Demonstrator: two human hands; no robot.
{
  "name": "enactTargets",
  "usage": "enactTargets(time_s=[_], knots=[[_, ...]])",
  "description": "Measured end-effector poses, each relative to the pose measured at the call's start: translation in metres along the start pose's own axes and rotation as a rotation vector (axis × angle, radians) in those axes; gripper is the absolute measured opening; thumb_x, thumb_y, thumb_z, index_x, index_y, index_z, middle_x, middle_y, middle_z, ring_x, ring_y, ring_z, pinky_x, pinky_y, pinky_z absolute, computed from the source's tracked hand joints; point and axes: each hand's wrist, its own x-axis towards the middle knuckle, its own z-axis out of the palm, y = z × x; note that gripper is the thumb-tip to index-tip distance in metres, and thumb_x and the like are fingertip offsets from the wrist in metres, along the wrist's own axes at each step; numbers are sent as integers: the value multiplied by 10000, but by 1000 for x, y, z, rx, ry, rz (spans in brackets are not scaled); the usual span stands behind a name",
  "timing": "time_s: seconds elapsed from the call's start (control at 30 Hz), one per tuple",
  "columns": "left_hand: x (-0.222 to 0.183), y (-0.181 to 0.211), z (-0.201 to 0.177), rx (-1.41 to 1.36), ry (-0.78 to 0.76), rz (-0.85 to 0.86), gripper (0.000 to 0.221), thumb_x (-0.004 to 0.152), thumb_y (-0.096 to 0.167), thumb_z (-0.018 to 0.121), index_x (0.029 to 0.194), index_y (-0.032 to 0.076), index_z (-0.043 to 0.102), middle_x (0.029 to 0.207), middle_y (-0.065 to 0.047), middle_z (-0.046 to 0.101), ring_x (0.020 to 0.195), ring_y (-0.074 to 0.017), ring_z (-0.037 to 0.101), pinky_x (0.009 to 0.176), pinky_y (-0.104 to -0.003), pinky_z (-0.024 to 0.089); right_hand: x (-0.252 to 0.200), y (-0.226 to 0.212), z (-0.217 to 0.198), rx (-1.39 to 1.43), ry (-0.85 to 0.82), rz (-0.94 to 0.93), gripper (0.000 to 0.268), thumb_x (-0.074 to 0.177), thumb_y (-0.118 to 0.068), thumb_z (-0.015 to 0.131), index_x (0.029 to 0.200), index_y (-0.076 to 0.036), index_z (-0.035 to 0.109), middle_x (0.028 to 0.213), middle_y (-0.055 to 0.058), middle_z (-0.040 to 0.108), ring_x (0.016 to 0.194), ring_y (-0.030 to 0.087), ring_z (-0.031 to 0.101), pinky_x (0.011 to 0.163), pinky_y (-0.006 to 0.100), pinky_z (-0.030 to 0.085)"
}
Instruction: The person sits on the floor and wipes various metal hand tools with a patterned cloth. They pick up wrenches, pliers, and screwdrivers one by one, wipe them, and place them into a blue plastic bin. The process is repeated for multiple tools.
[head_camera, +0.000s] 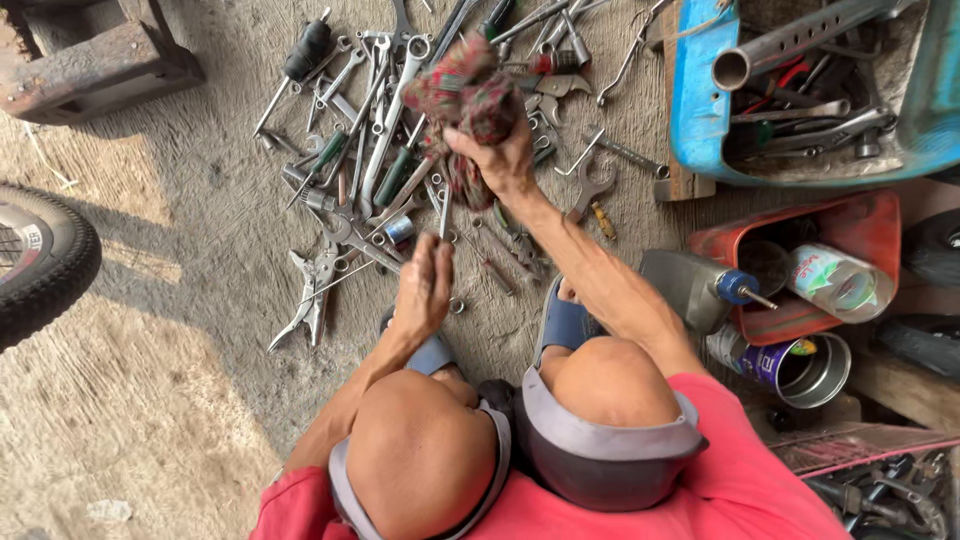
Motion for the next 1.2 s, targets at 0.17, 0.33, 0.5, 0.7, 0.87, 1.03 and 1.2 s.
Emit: enactTargets(time_s=[0.17,0.33,0.5,0.7,0.87,1.03,1.2], knots=[[33,7,2,144,120,-37,340,1021,13,461,1356,-45,457,650,-221,613,488,-388,591,472,-494,449,-12,32,0,-44,-134,98,757,775,-339,836,1415,-122,495,1239,93,625,1155,202,621,1017,399,537],[21,41,-6,258,-247,298,580,893,20,554,1450,-60,412,1102,-326,653,944,-478,651,776,-523,558,4,54,-48,-551,-203,-197,843,789,-393,845,1424,-1,452,1253,156,597,1121,250,632,977,373,596],[55,38,-50,884,-37,753,484,1074,223,489,1526,88,382,1437,-172,684,1441,-315,498,1207,-565,329,-22,53,-72,-731,-383,-175,803,804,-419,869,1410,-1,550,1223,156,714,1098,263,698,1000,402,589],[121,35,-63,1398,-495,869,585,1041,155,541,1599,65,393,1036,-110,743,986,-167,658,1083,-441,425,-62,23,-64,-704,-518,-45,919,746,-485,875,1416,9,485,1207,152,694,1116,292,703,1005,414,591],[103,37,-68,1022,-645,491,472,1004,313,558,1422,119,456,940,-112,744,674,-245,636,724,-428,509,-75,8,-110,-722,-419,-96,922,715,-496,899,1409,-4,543,1269,166,682,1179,317,682,1086,466,543],[84,4,-60,774,-587,467,262,1064,351,528,1108,101,594,838,-86,684,541,-209,583,432,-349,463,-70,8,-148,25,218,32,835,728,-507,860,1347,-43,545,1213,143,657,1091,289,682,978,460,589],[73,-13,-25,191,-475,6,324,1091,298,449,1061,30,627,643,-101,561,529,-245,530,496,-410,448,-88,11,-113,468,25,148,572,904,-322,819,1205,24,478,1172,137,591,1070,258,651,984,457,590]])
